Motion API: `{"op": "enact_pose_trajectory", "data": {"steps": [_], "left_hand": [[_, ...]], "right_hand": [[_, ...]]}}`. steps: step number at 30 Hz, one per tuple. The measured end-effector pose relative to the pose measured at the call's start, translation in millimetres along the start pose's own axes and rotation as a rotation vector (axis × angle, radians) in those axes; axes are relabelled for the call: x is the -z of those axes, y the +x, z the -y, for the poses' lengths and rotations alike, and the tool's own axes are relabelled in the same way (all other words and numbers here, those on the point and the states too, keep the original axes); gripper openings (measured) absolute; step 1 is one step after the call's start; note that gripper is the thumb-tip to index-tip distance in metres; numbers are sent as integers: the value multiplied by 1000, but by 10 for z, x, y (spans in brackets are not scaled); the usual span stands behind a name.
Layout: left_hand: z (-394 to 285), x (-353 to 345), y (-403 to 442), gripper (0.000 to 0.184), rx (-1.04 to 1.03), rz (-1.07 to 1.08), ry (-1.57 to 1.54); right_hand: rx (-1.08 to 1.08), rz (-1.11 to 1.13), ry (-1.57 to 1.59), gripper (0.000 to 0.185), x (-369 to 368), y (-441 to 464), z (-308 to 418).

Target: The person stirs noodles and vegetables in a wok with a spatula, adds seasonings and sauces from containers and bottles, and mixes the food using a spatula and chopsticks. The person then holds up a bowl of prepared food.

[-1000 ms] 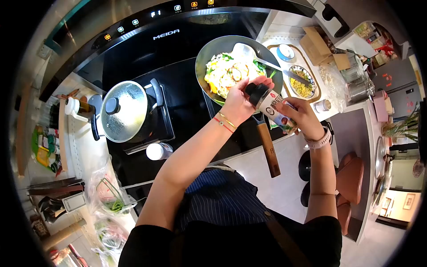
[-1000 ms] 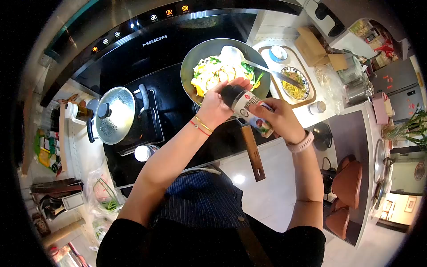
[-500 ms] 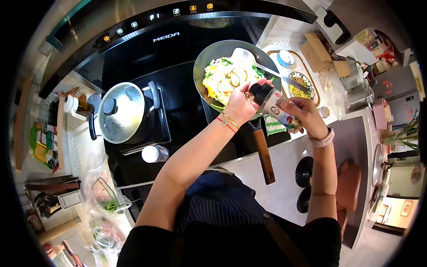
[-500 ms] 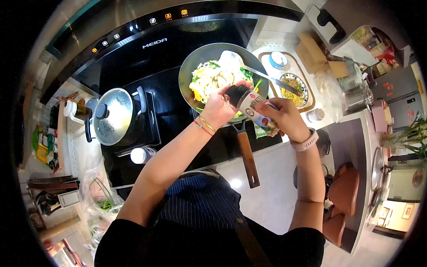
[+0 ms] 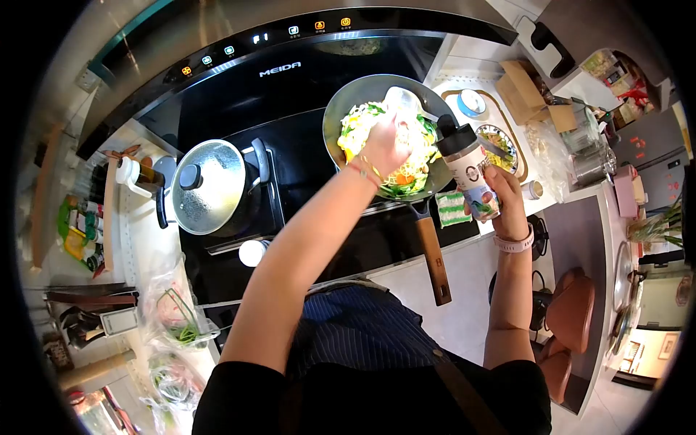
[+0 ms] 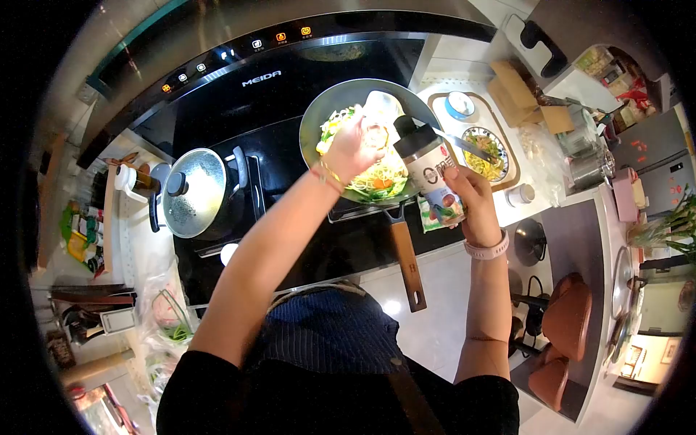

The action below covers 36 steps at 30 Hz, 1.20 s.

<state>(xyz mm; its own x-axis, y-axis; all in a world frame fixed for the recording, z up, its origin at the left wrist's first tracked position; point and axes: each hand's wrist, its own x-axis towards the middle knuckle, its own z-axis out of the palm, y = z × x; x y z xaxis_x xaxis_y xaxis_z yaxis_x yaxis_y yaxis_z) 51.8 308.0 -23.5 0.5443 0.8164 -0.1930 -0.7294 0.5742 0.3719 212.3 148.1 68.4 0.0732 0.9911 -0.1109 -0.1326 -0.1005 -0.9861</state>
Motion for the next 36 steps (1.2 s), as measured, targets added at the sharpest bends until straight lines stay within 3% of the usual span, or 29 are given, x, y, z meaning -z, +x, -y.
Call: {"op": "enact_pose_trajectory", "data": {"steps": [1,2,4,5,7,9,11,13,15,19,21,22,25,27,30,33,36], "left_hand": [[-90,-5,74,65,-8,136,42],[-218,-98,48,65,-7,132,43],[-546,-370,-56,80,92,-195,564],[-624,-358,-11,80,89,-194,568],[-736,-399,-22,86,-126,-272,957],[-706,-441,-186,87,-226,-197,970],[-599,-370,-214,84,22,66,438],[-313,-182,-228,79,232,95,27],[-85,-85,-227,68,229,-76,-230],[16,-27,-240,57,192,-119,-294],[61,73,-139,56,211,-44,-315],[54,44,-151,55,232,33,-334],[126,-60,-213,50,134,-155,-252],[178,22,-166,46,176,-116,-200],[191,-38,-176,38,173,-127,-275],[209,-37,-122,36,198,-120,-265],[164,-31,-68,45,169,-59,-124]], "right_hand": [[-24,3,29,31,-2,-20,12],[-40,-7,14,32,-15,-34,44],[-10,-28,-6,32,14,-45,27],[19,-50,-28,32,18,-48,22],[28,-51,-16,32,-2,-54,28],[88,5,9,32,-1,-26,24],[137,36,84,31,-116,30,36],[-40,-38,-331,30,-199,149,52],[-104,-56,-375,29,-257,176,73],[-130,-23,-282,29,-181,156,16],[53,-87,-148,29,-213,161,-66],[-120,-22,-401,28,-146,156,16],[-80,-34,-375,28,-184,127,57],[26,-105,-175,27,-176,118,28],[-164,-67,-439,25,-168,53,215],[-143,-45,-407,26,-48,107,89],[-28,-111,-138,30,-49,83,-19]]}}
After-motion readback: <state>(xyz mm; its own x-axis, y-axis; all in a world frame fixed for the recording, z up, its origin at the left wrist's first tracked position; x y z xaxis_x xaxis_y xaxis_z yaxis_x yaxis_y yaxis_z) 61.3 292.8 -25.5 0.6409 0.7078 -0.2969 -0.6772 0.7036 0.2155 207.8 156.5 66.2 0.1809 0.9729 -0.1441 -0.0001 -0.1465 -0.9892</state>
